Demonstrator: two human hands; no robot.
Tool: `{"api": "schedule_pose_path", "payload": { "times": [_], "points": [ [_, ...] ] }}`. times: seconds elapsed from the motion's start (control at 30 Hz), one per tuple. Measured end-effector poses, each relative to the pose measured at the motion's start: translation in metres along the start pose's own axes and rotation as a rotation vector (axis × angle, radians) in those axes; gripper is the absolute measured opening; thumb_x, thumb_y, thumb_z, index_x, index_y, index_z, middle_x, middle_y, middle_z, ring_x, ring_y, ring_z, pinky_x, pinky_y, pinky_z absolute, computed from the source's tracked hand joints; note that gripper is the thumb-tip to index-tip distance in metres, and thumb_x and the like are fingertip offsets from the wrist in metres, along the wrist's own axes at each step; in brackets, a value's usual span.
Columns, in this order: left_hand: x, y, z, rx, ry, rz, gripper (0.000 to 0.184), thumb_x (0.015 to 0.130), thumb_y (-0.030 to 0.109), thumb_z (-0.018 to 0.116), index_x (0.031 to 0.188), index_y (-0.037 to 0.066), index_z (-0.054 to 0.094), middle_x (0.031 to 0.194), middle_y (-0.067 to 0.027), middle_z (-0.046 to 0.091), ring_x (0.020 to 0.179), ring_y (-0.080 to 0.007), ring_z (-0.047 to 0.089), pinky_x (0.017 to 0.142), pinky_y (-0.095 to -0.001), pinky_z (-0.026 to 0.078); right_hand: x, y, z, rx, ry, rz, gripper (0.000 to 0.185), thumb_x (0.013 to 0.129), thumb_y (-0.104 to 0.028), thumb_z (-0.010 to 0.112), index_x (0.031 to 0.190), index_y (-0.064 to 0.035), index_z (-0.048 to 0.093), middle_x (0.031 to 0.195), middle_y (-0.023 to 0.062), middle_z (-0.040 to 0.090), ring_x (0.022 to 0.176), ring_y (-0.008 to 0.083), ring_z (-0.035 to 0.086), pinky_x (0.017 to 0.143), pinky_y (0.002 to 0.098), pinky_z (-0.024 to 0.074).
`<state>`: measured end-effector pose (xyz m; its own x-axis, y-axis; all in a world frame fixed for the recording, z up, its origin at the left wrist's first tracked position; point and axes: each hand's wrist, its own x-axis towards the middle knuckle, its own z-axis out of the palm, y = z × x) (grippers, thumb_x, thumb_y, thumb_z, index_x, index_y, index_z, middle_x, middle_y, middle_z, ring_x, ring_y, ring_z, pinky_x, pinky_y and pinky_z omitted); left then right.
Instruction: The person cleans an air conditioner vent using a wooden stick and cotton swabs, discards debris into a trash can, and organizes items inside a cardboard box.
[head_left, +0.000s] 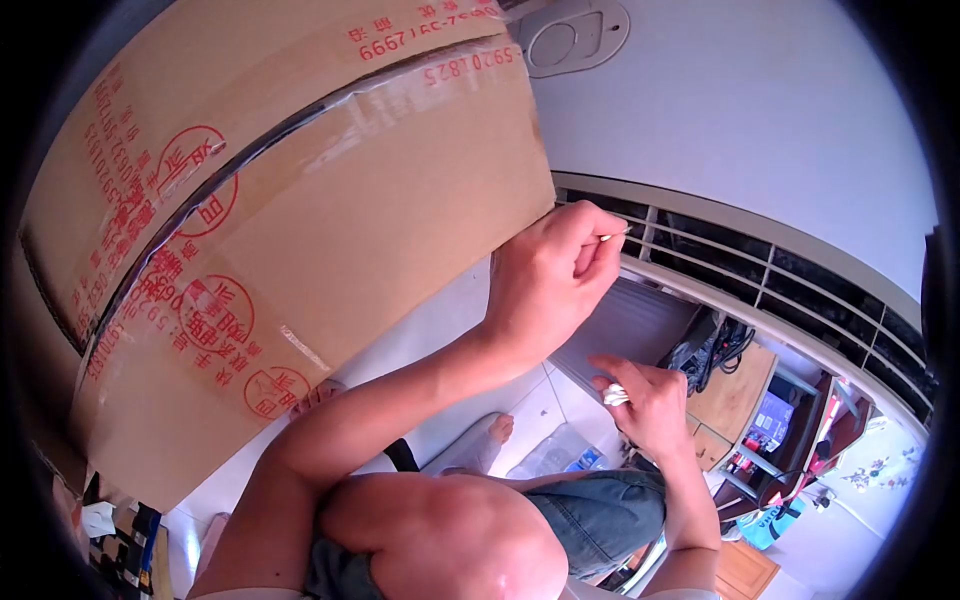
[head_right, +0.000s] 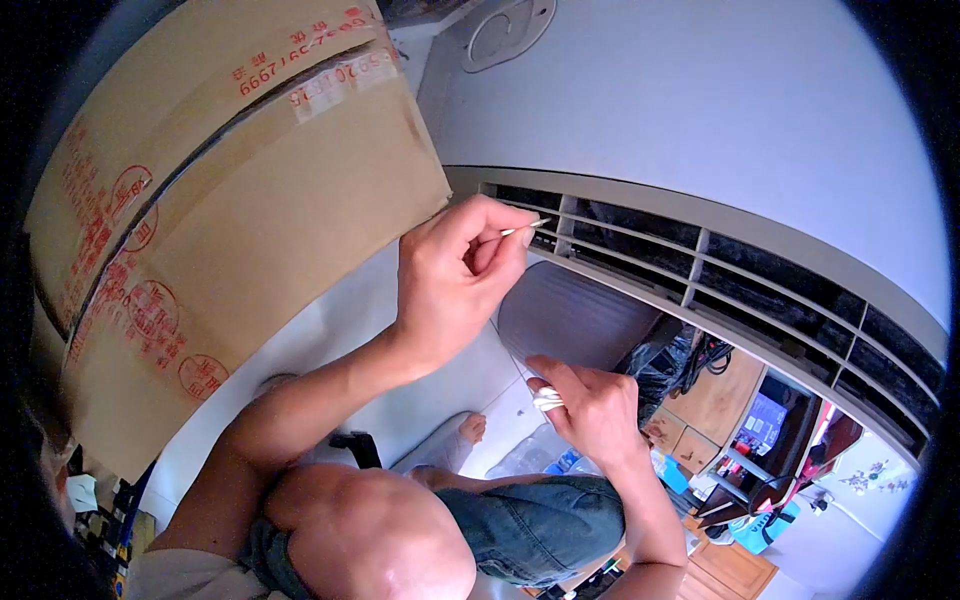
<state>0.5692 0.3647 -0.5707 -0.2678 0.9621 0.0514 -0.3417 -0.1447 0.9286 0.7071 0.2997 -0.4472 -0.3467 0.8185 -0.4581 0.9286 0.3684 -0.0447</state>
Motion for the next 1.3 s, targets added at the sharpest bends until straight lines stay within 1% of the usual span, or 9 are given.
{"api": "schedule_pose_path", "payload": {
  "times": [0.13, 0.27, 0.33, 0.37, 0.47, 0.83, 1.03, 1.23, 1.3],
  "points": [
    [-0.005, -0.003, -0.007, 0.017, 0.011, 0.049, 0.011, 0.076, -0.006, 0.065, 0.081, 0.003, 0.060, 0.052, 0.0025, 0.038, 0.046, -0.0055, 0.033, 0.043, -0.0223, 0.029, -0.002, -0.002, -0.001, -0.014, 0.003, 0.000, 0.023, 0.077, -0.019, 0.067, 0.099, -0.0150, 0.064, 0.062, 0.0060, 0.061, 0.052, 0.0217, 0.060, 0.045, 0.0330, 0.0451],
    [-0.002, -0.001, -0.013, 0.204, -0.014, 0.187, 0.013, 0.074, -0.006, 0.065, 0.081, 0.004, 0.060, 0.051, 0.0007, 0.037, 0.045, -0.0076, 0.034, 0.043, -0.0242, 0.030, -0.002, 0.000, 0.001, -0.011, 0.021, -0.012, 0.023, 0.076, -0.018, 0.067, 0.099, -0.0151, 0.064, 0.062, 0.0057, 0.061, 0.052, 0.0212, 0.060, 0.045, 0.0329, 0.0447],
    [0.003, -0.004, -0.011, 0.287, -0.047, 0.203, 0.014, 0.074, -0.006, 0.065, 0.081, 0.004, 0.060, 0.051, -0.0003, 0.037, 0.045, -0.0088, 0.035, 0.043, -0.0254, 0.031, -0.001, -0.005, -0.003, 0.009, -0.018, 0.034, 0.020, 0.076, -0.016, 0.067, 0.096, -0.0127, 0.065, 0.065, 0.0085, 0.063, 0.054, 0.0252, 0.061, 0.048, 0.0339, 0.0467],
    [0.003, -0.005, -0.009, 0.253, -0.045, 0.186, 0.014, 0.073, -0.006, 0.065, 0.081, 0.004, 0.060, 0.051, -0.0007, 0.037, 0.045, -0.0092, 0.035, 0.043, -0.0257, 0.031, -0.001, -0.007, -0.005, 0.018, -0.037, 0.057, 0.019, 0.076, -0.015, 0.067, 0.094, -0.0115, 0.065, 0.066, 0.0100, 0.063, 0.055, 0.0272, 0.061, 0.050, 0.0345, 0.0477],
    [0.004, -0.004, -0.001, 0.158, -0.032, 0.138, 0.014, 0.073, -0.006, 0.065, 0.080, 0.004, 0.060, 0.051, -0.0010, 0.037, 0.045, -0.0095, 0.035, 0.043, -0.0260, 0.030, -0.003, -0.001, -0.001, -0.020, 0.023, -0.014, 0.023, 0.076, -0.018, 0.068, 0.099, -0.0148, 0.064, 0.061, 0.0059, 0.061, 0.051, 0.0212, 0.060, 0.045, 0.0330, 0.0445],
    [-0.006, -0.009, 0.005, -0.026, 0.012, -0.018, 0.005, 0.082, -0.003, 0.063, 0.085, 0.001, 0.062, 0.056, 0.0080, 0.036, 0.052, -0.0009, 0.031, 0.046, -0.0193, 0.027, -0.008, 0.000, -0.002, -0.011, 0.022, -0.004, 0.021, 0.077, -0.017, 0.067, 0.097, -0.0130, 0.064, 0.062, 0.0067, 0.060, 0.052, 0.0221, 0.060, 0.046, 0.0331, 0.0452],
    [-0.010, -0.006, 0.008, -0.329, -0.004, -0.336, 0.005, 0.088, 0.003, 0.058, 0.091, 0.001, 0.063, 0.064, 0.0101, 0.045, 0.056, 0.0025, 0.034, 0.049, -0.0160, 0.028, -0.009, 0.001, -0.002, -0.016, 0.027, -0.018, 0.021, 0.077, -0.017, 0.067, 0.097, -0.0121, 0.064, 0.063, 0.0068, 0.061, 0.053, 0.0223, 0.060, 0.046, 0.0327, 0.0456],
    [-0.008, -0.002, 0.007, -0.413, -0.023, -0.371, 0.006, 0.088, 0.004, 0.058, 0.092, 0.002, 0.063, 0.066, 0.0093, 0.048, 0.057, 0.0025, 0.035, 0.048, -0.0164, 0.027, -0.008, -0.002, -0.002, 0.005, 0.027, 0.014, 0.016, 0.077, -0.014, 0.066, 0.093, -0.0123, 0.066, 0.065, 0.0064, 0.062, 0.053, 0.0231, 0.060, 0.048, 0.0331, 0.0463],
    [-0.007, 0.000, 0.003, -0.454, -0.040, -0.444, 0.007, 0.089, 0.006, 0.058, 0.092, 0.002, 0.063, 0.066, 0.0090, 0.048, 0.056, 0.0022, 0.036, 0.048, -0.0168, 0.027, -0.008, -0.001, -0.002, -0.002, 0.021, 0.006, 0.018, 0.077, -0.015, 0.067, 0.095, -0.0126, 0.065, 0.064, 0.0066, 0.061, 0.053, 0.0225, 0.060, 0.047, 0.0329, 0.0459]
  ]
}}
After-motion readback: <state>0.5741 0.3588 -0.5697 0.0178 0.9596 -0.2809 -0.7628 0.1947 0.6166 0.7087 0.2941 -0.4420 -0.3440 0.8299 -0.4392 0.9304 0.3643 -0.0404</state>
